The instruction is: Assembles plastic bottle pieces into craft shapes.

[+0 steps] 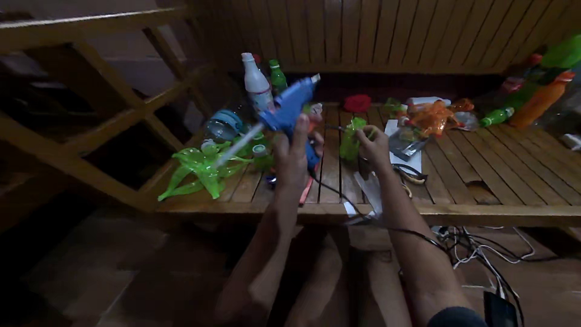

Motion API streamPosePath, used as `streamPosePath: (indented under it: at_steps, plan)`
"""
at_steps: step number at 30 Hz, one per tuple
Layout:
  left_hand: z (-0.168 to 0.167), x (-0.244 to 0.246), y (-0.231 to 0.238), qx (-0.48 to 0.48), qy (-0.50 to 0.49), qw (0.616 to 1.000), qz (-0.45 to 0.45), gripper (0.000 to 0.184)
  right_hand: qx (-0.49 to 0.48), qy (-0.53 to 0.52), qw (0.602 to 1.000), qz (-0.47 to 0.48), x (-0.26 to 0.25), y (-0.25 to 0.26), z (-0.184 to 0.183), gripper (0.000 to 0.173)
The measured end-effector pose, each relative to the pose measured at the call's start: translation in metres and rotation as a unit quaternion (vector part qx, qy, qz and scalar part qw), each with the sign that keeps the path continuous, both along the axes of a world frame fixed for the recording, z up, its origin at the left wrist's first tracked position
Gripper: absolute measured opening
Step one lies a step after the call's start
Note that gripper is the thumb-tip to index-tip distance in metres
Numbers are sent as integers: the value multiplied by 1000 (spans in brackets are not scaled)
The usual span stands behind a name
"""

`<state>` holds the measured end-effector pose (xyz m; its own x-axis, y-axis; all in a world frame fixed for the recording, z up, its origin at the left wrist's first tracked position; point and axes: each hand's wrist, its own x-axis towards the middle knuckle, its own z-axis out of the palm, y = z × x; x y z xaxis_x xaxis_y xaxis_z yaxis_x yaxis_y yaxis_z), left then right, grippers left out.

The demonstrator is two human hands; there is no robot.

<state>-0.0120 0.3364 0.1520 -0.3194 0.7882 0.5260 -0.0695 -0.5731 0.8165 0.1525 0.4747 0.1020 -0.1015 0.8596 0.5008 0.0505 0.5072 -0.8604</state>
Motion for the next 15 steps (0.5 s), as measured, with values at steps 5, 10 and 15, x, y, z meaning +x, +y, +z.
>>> streamPosePath:
  at_steps: [5, 10, 15]
  plan:
    - [-60, 11, 21, -65, 19, 998, 4, 27, 13, 17, 1000, 12, 1, -3, 2, 17]
    - [-72, 27, 14, -29, 86, 994, 62, 28, 43, -14, 998, 36, 2, -7, 5, 17]
    - [-76, 27, 5, -55, 84, 992, 70, 30, 50, -13, 997, 52, 2, -9, 6, 14]
